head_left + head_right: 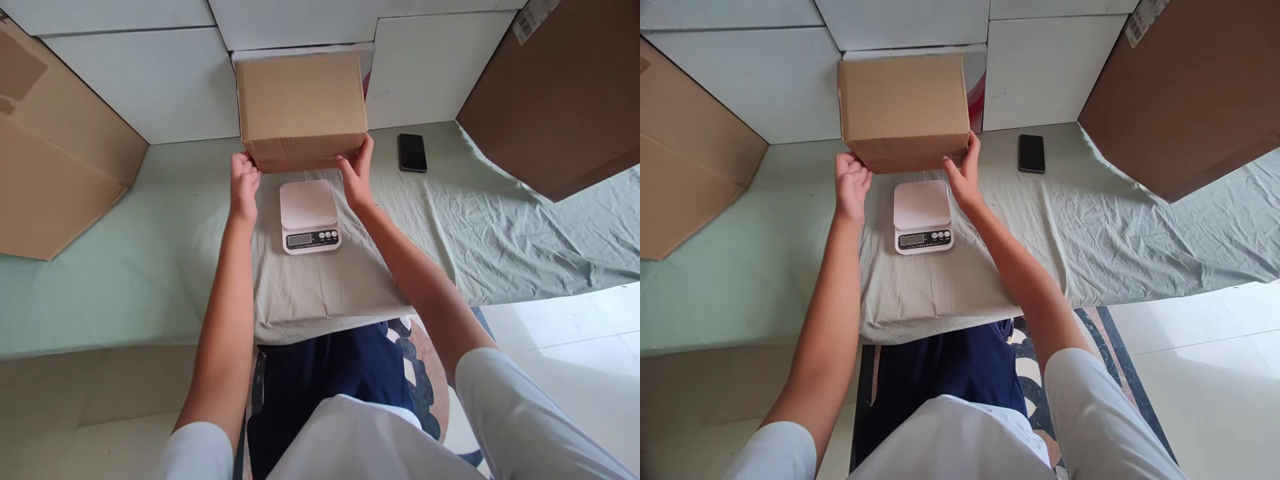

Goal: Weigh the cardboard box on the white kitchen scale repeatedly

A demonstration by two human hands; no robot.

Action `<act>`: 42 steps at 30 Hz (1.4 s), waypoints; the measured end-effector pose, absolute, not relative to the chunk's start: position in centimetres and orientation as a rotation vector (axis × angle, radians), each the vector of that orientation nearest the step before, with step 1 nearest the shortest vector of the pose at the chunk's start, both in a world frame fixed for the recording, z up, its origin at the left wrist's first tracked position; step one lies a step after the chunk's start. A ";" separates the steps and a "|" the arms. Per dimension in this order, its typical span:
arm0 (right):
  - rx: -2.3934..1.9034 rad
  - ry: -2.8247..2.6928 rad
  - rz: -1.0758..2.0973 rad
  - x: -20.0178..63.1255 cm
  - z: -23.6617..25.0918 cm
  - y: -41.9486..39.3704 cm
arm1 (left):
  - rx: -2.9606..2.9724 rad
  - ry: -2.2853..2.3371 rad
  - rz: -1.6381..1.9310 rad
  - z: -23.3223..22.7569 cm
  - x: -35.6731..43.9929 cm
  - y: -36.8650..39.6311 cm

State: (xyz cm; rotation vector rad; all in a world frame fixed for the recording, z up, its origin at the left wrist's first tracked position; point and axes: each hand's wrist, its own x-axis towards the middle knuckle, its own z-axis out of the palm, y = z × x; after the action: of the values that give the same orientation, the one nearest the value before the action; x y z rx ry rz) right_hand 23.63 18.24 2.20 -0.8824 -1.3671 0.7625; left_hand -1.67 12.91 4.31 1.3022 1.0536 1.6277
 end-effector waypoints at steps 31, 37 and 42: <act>-0.967 -1.289 0.943 25.4 -4.6 24.8 | 1.188 1.292 1.348 -0.7 -4.7 16.3; -0.903 -1.468 0.859 24.7 -4.1 23.8 | 1.230 1.310 1.349 -1.3 -4.1 16.7; -0.922 -1.440 0.871 24.5 -3.5 23.2 | 1.264 1.323 1.352 -1.5 -3.4 16.7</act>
State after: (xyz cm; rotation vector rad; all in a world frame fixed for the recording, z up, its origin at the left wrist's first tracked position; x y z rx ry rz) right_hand 24.53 23.25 -3.51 -0.9220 -1.4405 0.8710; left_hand -3.39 16.67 -1.47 1.2641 1.3231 1.3521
